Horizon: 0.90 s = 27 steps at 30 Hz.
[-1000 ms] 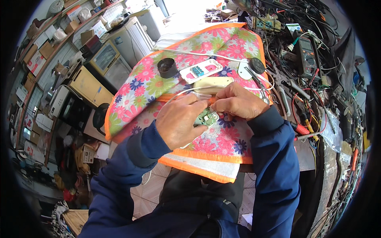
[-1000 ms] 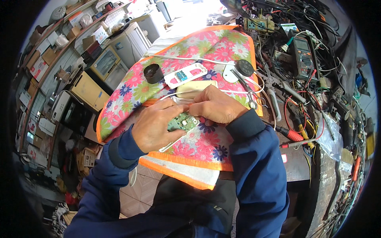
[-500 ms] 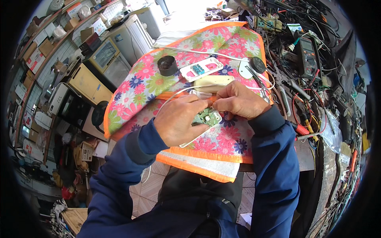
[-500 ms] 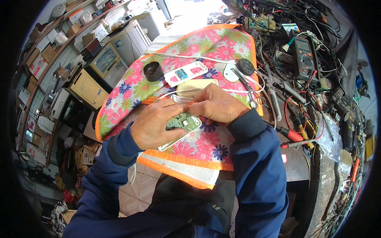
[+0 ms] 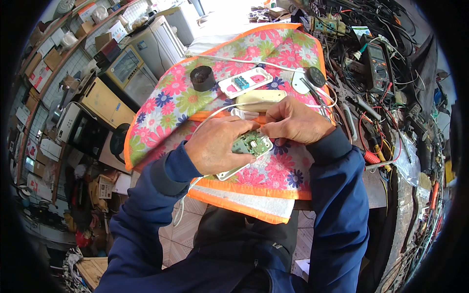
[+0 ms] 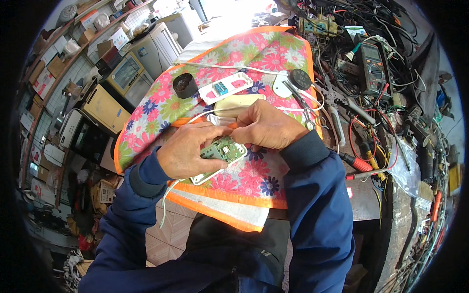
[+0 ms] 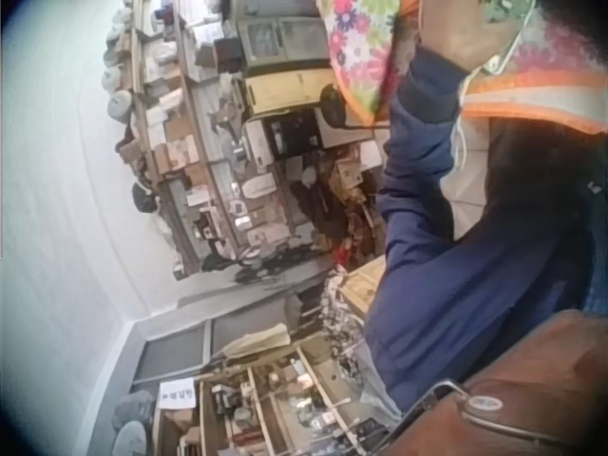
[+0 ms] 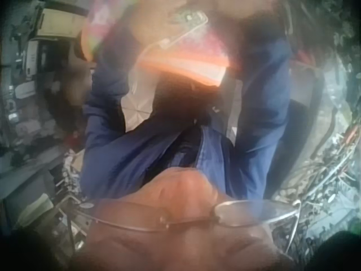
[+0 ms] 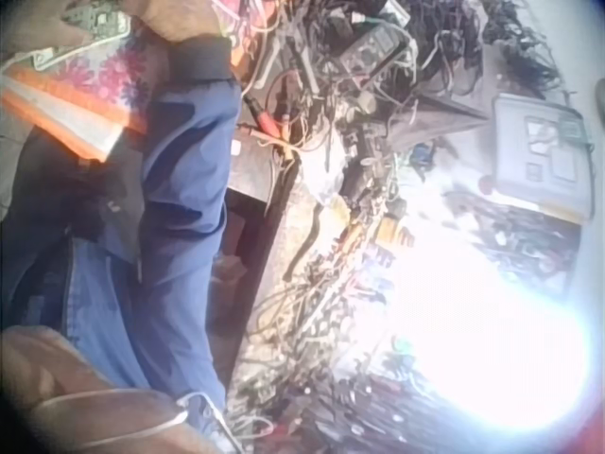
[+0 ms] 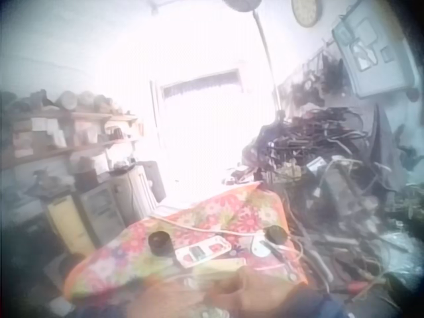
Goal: The person repairs a small electronic device by stripping wires with pliers, inserting them into a circuit board, and soldering the connections. The person uses a soldering iron and pliers to complete the task.
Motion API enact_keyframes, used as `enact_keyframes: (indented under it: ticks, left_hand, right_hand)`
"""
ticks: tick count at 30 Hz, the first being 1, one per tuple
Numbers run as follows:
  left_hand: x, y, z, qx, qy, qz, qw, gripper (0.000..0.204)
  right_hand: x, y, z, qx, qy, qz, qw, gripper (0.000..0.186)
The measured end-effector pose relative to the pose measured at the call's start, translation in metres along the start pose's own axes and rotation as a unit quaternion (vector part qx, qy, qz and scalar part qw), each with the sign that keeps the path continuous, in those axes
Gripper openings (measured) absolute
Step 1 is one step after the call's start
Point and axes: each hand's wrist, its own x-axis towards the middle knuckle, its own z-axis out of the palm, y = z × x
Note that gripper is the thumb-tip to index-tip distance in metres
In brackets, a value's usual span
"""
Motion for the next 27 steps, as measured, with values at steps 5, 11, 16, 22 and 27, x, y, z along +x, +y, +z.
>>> enact_keyframes:
  ticks: [5, 11, 16, 22, 27]
  left_hand:
    - [-0.003, -0.007, 0.004, -0.061, 0.007, -0.014, 0.998, 0.073]
    - [-0.003, -0.028, 0.006, -0.242, -0.042, -0.085, 0.966, 0.067]
    - [-0.005, -0.042, 0.016, -0.341, -0.04, -0.074, 0.936, 0.061]
    - [-0.005, -0.043, 0.02, -0.353, -0.021, -0.075, 0.932, 0.056]
    - [-0.005, -0.042, 0.019, -0.374, -0.014, -0.082, 0.924, 0.056]
  right_hand:
    - [0.001, 0.004, -0.004, 0.011, 0.002, 0.007, 1.0, 0.015]
    - [-0.001, 0.003, -0.007, 0.037, -0.021, -0.013, 0.999, 0.015]
    - [-0.002, 0.001, -0.005, -0.004, 0.005, 0.004, 1.0, 0.011]
    - [-0.002, 0.001, -0.005, -0.024, 0.013, 0.016, 1.0, 0.009]
    - [0.0, 0.004, -0.002, -0.003, 0.014, 0.01, 1.0, 0.008]
